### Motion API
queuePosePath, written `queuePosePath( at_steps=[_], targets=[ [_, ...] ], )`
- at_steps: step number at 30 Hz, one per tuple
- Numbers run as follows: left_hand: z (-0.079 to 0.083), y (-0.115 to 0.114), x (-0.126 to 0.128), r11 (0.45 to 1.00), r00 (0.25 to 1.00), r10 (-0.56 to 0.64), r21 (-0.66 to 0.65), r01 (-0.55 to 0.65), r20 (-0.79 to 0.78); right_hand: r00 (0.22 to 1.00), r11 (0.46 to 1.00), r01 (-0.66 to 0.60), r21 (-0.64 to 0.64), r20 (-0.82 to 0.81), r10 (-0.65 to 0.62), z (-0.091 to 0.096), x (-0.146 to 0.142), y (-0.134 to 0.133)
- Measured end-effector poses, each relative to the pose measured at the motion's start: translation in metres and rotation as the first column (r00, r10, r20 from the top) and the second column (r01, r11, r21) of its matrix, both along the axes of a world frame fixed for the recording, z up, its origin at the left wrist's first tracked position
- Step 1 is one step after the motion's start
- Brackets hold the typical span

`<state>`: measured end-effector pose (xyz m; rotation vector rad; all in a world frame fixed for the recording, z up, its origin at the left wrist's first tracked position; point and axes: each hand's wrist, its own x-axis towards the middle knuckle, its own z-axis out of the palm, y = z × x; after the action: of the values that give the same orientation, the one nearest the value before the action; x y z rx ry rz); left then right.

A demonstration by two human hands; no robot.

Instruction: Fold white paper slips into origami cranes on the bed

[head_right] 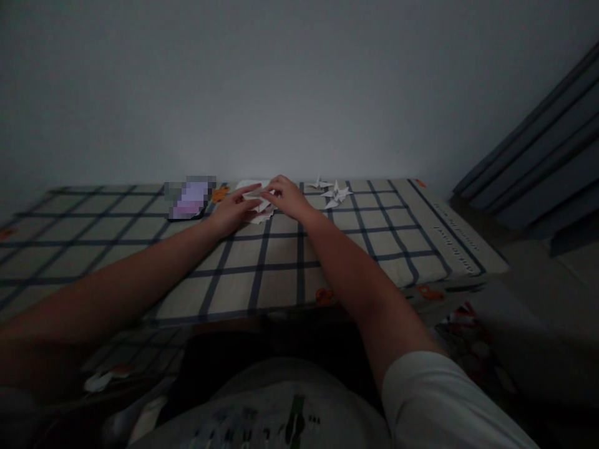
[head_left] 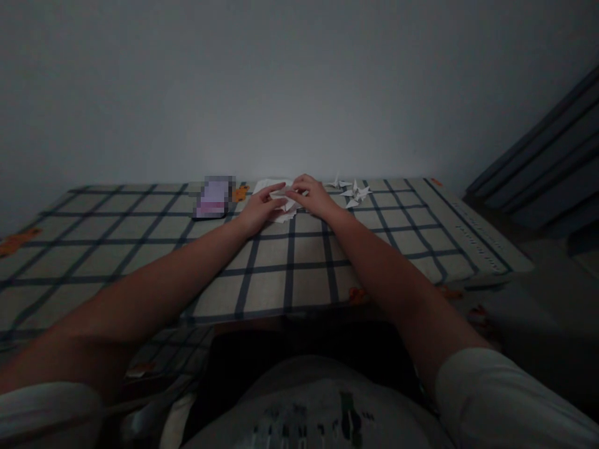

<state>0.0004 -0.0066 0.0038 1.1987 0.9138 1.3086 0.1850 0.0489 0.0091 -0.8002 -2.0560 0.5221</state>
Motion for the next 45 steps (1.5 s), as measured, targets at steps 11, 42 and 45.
queuePosePath(
  at_steps=[11,42,45],
  targets=[
    [-0.007,0.004,-0.009,0.996,0.996,0.09,0.021,-0.09,-0.017,0.998,0.999,-0.034,-0.042,0.042,0.036,-0.004,-0.003,0.002],
    [-0.008,0.006,-0.012,0.997,0.997,0.073,0.006,-0.073,0.007,0.966,0.857,-0.208,-0.471,-0.235,0.105,0.002,-0.008,-0.004],
    [-0.009,0.007,-0.012,0.998,0.997,0.068,0.017,-0.068,-0.019,0.96,0.846,-0.235,-0.478,-0.248,0.126,-0.001,-0.006,-0.001]
  ],
)
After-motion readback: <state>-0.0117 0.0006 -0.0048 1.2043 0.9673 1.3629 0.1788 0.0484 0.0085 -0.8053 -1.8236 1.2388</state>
